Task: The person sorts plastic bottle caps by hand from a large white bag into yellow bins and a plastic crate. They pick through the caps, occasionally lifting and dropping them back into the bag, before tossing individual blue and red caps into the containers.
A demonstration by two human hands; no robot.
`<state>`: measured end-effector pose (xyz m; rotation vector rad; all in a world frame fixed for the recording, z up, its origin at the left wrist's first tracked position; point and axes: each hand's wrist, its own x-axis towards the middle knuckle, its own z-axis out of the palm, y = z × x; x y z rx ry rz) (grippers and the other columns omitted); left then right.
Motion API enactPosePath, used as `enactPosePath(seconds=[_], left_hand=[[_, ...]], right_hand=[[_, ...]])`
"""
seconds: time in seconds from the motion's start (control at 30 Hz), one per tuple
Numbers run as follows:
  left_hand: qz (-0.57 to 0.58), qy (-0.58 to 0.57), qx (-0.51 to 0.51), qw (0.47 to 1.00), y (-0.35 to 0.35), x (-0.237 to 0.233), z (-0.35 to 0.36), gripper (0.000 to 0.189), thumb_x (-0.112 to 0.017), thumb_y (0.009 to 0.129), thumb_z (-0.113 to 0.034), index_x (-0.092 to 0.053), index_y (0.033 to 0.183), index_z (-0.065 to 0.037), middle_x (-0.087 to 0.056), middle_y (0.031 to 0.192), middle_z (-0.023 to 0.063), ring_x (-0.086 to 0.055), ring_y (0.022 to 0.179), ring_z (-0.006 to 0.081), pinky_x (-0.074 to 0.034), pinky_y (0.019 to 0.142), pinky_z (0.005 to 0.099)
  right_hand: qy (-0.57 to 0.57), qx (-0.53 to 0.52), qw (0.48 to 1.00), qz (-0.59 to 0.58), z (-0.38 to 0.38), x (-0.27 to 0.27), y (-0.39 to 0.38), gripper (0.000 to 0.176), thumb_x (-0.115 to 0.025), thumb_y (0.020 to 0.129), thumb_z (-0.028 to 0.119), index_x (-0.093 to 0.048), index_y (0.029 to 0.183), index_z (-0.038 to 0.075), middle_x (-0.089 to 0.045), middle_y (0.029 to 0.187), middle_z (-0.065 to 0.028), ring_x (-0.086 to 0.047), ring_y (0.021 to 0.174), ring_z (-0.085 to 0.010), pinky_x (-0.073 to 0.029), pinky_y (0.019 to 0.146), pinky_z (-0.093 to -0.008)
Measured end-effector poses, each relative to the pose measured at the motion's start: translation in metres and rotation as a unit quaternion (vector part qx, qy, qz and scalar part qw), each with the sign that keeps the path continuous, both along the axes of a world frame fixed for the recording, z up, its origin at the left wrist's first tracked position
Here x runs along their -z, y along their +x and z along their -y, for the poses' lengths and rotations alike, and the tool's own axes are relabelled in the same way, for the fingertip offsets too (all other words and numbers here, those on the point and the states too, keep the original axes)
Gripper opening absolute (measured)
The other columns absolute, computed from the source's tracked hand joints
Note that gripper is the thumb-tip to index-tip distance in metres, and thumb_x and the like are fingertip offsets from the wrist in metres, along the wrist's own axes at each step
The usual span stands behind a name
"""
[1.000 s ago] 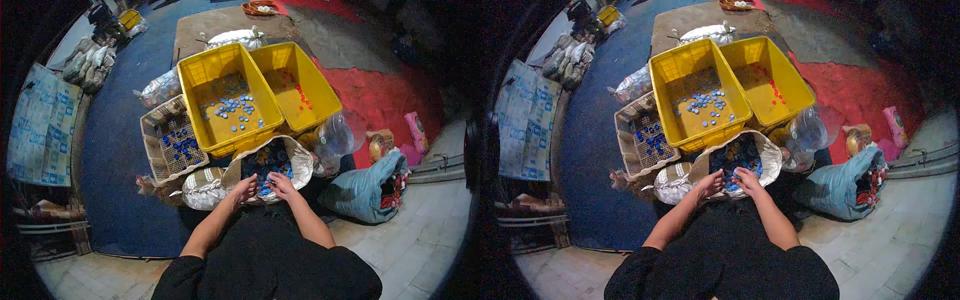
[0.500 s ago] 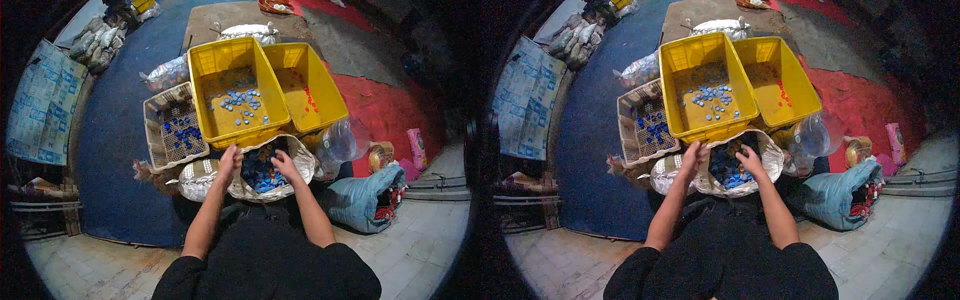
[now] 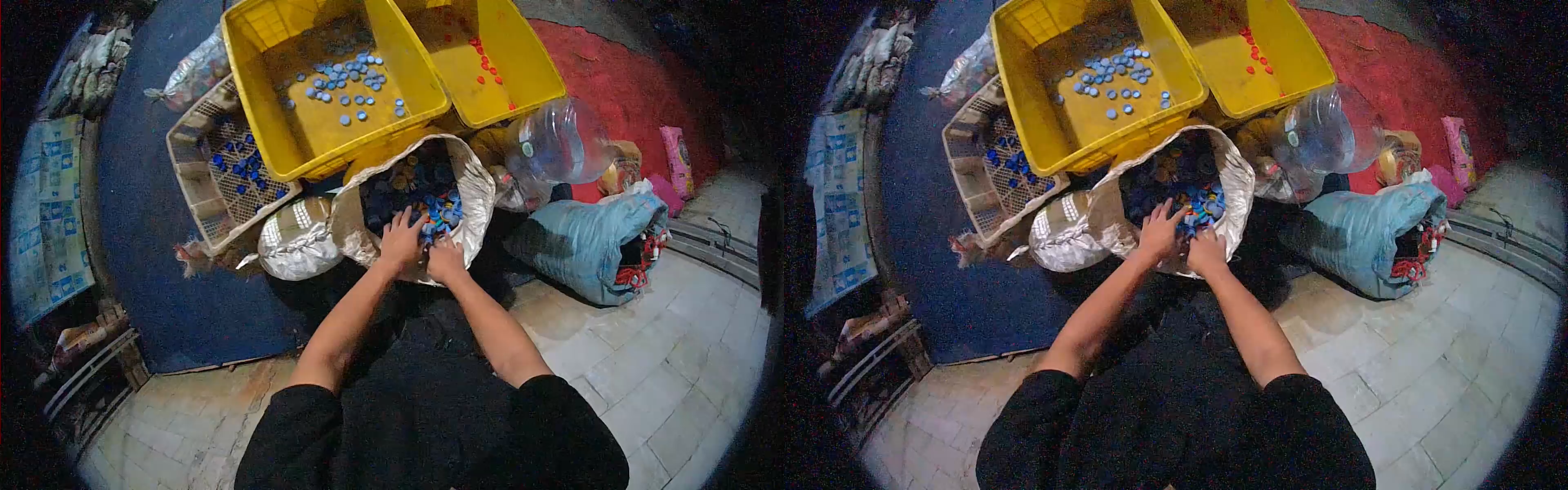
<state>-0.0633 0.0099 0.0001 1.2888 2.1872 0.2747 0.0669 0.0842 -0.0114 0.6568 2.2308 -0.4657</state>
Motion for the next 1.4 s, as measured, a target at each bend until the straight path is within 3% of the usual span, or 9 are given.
enactPosePath(seconds=[0.23,0.3,0.4,0.6,0.83,1.1,1.3,1.37,1.4], left_hand=[[0.045,-0.222,0.083,0.970,-0.018,0.023,-0.015,0.058,-0.059,0.081,-0.029,-0.041,0.137,-0.033,-0.030,0.146,0.0108,-0.029,0.135,0.0302,-0.026,0.108,0.0476],[0.059,-0.226,0.087,0.969,-0.023,0.039,-0.006,0.059,-0.059,0.082,-0.032,-0.040,0.137,-0.034,-0.028,0.147,0.0119,-0.035,0.131,0.0315,-0.028,0.107,0.0485],[0.058,-0.213,0.098,0.970,-0.028,0.036,0.009,0.057,-0.058,0.084,-0.035,-0.039,0.138,-0.033,-0.027,0.147,0.0131,-0.042,0.126,0.0328,-0.032,0.105,0.0478],[0.128,-0.236,0.024,0.963,-0.025,0.016,0.013,0.050,-0.055,0.086,-0.032,-0.044,0.135,-0.028,-0.029,0.145,0.0118,-0.043,0.125,0.0306,-0.041,0.100,0.0442],[0.129,-0.275,0.004,0.953,-0.018,0.012,0.002,0.048,-0.054,0.086,-0.038,-0.048,0.133,-0.028,-0.016,0.152,0.0115,-0.029,0.135,0.0300,-0.027,0.109,0.0459],[-0.002,-0.078,-0.090,0.993,-0.007,0.001,-0.009,0.040,-0.058,0.082,-0.037,-0.059,0.118,-0.019,-0.049,0.122,0.0138,-0.043,0.117,0.0312,-0.031,0.099,0.0485],[-0.031,0.063,-0.092,0.993,0.008,0.010,-0.048,0.033,-0.065,0.074,-0.026,-0.063,0.107,-0.020,-0.053,0.101,0.0080,-0.049,0.101,0.0259,-0.035,0.086,0.0427],[-0.016,0.078,-0.093,0.992,0.010,0.017,-0.069,0.036,-0.066,0.072,-0.025,-0.063,0.108,-0.021,-0.053,0.101,0.0076,-0.049,0.101,0.0256,-0.035,0.087,0.0424],[-0.023,0.092,-0.088,0.992,0.011,0.020,-0.079,0.037,-0.066,0.072,-0.024,-0.063,0.109,-0.021,-0.054,0.102,0.0078,-0.049,0.103,0.0255,-0.034,0.090,0.0428]], right_hand=[[-0.091,0.048,0.991,-0.081,-0.011,0.001,0.009,0.038,-0.046,0.087,0.027,-0.057,0.123,0.017,-0.038,0.143,-0.0089,-0.027,0.136,-0.0316,-0.022,0.100,-0.0610],[-0.072,0.036,0.989,-0.125,-0.025,0.001,0.009,0.034,-0.050,0.086,0.026,-0.060,0.117,0.017,-0.047,0.135,-0.0121,-0.041,0.126,-0.0341,-0.034,0.096,-0.0554],[-0.104,0.289,0.916,-0.257,-0.049,0.009,-0.005,0.027,-0.057,0.079,0.013,-0.064,0.104,0.007,-0.061,0.106,-0.0195,-0.059,0.092,-0.0400,-0.048,0.081,-0.0421],[0.047,0.169,0.955,-0.240,-0.083,0.050,-0.012,0.029,-0.054,0.079,0.009,-0.062,0.106,0.003,-0.060,0.102,-0.0188,-0.058,0.093,-0.0385,-0.047,0.084,-0.0447],[0.092,0.051,0.973,-0.205,-0.077,0.054,-0.005,0.028,-0.055,0.079,0.011,-0.060,0.106,0.004,-0.057,0.098,-0.0176,-0.062,0.086,-0.0358,-0.052,0.073,-0.0421],[0.025,0.111,0.947,-0.300,-0.091,0.045,0.003,0.019,-0.066,0.071,0.013,-0.067,0.087,0.003,-0.060,0.094,-0.0175,-0.063,0.076,-0.0351,-0.053,0.070,-0.0407],[-0.129,0.394,0.878,-0.239,-0.095,0.014,0.011,0.022,-0.066,0.078,0.013,-0.066,0.095,-0.001,-0.062,0.097,-0.0118,-0.062,0.076,-0.0204,-0.051,0.070,-0.0330],[-0.437,0.679,0.534,-0.251,-0.097,0.001,0.015,0.022,-0.060,0.086,0.010,-0.060,0.105,-0.001,-0.061,0.100,-0.0087,-0.059,0.084,-0.0162,-0.050,0.073,-0.0305],[-0.456,0.691,0.506,-0.242,-0.101,-0.005,0.017,0.025,-0.057,0.088,0.007,-0.055,0.113,0.000,-0.060,0.101,-0.0081,-0.056,0.090,-0.0176,-0.050,0.076,-0.0306]])
